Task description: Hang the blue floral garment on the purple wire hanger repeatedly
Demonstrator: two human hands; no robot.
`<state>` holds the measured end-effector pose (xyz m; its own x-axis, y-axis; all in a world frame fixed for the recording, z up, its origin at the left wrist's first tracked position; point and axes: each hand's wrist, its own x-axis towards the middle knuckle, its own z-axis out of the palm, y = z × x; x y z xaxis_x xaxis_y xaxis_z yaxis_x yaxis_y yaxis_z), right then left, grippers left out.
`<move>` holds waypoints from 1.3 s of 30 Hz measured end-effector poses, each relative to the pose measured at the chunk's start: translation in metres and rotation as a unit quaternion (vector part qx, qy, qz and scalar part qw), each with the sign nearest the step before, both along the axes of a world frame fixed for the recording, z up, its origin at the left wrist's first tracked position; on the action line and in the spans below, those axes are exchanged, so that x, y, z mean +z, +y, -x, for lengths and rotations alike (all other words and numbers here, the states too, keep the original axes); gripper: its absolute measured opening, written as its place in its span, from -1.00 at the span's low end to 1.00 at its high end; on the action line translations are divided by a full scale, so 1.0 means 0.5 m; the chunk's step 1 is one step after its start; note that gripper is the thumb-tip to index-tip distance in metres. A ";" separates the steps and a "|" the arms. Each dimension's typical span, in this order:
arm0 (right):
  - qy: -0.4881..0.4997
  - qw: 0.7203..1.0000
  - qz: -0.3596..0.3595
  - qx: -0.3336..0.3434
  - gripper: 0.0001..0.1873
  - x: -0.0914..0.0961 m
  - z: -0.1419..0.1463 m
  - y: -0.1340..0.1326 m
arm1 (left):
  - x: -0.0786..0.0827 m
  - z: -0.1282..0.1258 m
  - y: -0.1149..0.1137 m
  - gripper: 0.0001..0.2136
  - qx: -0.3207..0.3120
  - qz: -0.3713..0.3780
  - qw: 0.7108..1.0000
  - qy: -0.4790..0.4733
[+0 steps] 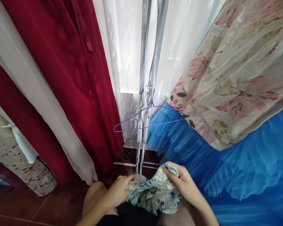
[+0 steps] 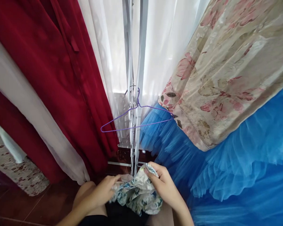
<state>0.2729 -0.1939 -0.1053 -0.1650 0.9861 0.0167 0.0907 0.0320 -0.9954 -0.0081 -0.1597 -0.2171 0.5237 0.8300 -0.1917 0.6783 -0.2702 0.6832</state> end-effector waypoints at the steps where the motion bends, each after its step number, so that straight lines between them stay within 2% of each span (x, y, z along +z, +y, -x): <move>1: -0.018 1.000 0.000 0.002 -0.60 0.006 -0.008 0.009 | 0.008 0.025 0.027 -0.60 0.007 -0.032 0.999 0.025; 4: -0.076 0.997 -0.007 0.019 -0.67 0.034 -0.036 0.047 | 0.063 0.105 0.115 -0.68 0.028 -0.149 0.985 0.078; 6: -0.126 0.991 -0.030 0.030 -0.68 0.056 -0.054 0.085 | 0.117 0.148 0.170 -0.66 0.047 -0.217 0.970 0.096; 8: -0.183 0.980 -0.073 0.012 -0.64 0.075 -0.069 0.136 | 0.180 0.172 0.215 -0.64 0.051 -0.281 0.954 0.093; 12: -0.263 0.939 -0.189 -0.117 -0.43 0.094 -0.091 0.259 | 0.299 0.157 0.280 -0.63 0.073 -0.390 0.915 0.068; 15: -0.338 0.910 -0.201 -0.133 -0.66 0.077 -0.089 0.321 | 0.353 0.109 0.318 -0.66 0.090 -0.410 0.907 0.020; 17: -0.375 0.900 -0.192 -0.114 -0.69 0.058 -0.076 0.328 | 0.369 0.072 0.333 -0.70 0.069 -0.388 0.918 -0.041; 19: -0.386 0.896 -0.195 -0.105 -0.70 0.040 -0.063 0.308 | 0.376 0.038 0.336 -0.73 0.038 -0.375 0.921 -0.100; 21: -0.374 0.898 -0.212 -0.094 -0.71 0.030 -0.062 0.273 | 0.377 0.010 0.329 -0.71 0.040 -0.399 0.906 -0.135; 23: -0.343 0.900 -0.243 -0.114 -0.69 0.030 -0.078 0.234 | 0.376 -0.008 0.316 -0.68 0.084 -0.443 0.879 -0.157; 25: -0.316 0.892 -0.271 -0.177 -0.50 0.039 -0.110 0.203 | 0.373 -0.018 0.307 -0.67 0.120 -0.476 0.854 -0.173; 27: -0.329 0.867 -0.281 -0.249 -0.37 0.055 -0.147 0.188 | 0.371 -0.023 0.302 -0.70 0.124 -0.490 0.844 -0.179; 30: -0.389 0.826 -0.275 -0.300 -0.43 0.082 -0.190 0.198 | 0.369 -0.030 0.300 -0.81 0.101 -0.493 0.846 -0.177; 33: -0.421 0.817 -0.261 -0.296 -0.56 0.112 -0.203 0.226 | 0.375 -0.030 0.300 -0.90 0.095 -0.498 0.845 -0.170; 35: -0.417 0.833 -0.247 -0.268 -0.57 0.135 -0.201 0.238 | 0.381 -0.018 0.303 -0.89 0.108 -0.504 0.842 -0.160; 36: -0.398 0.850 -0.237 -0.252 -0.54 0.147 -0.200 0.239 | 0.384 -0.006 0.306 -0.88 0.121 -0.503 0.842 -0.157; 37: -0.358 0.877 -0.221 -0.233 -0.53 0.158 -0.200 0.236 | 0.386 0.008 0.311 -0.87 0.135 -0.496 0.843 -0.158; 39: -0.219 0.951 -0.141 -0.165 -0.55 0.174 -0.200 0.223 | 0.386 0.041 0.322 -0.82 0.157 -0.463 0.855 -0.173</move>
<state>0.3728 -0.0822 -0.0185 0.0999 0.9521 0.2891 0.5457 0.1905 -0.8160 -0.0285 0.0013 -0.0240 0.1390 0.6529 0.7446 0.6173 -0.6451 0.4504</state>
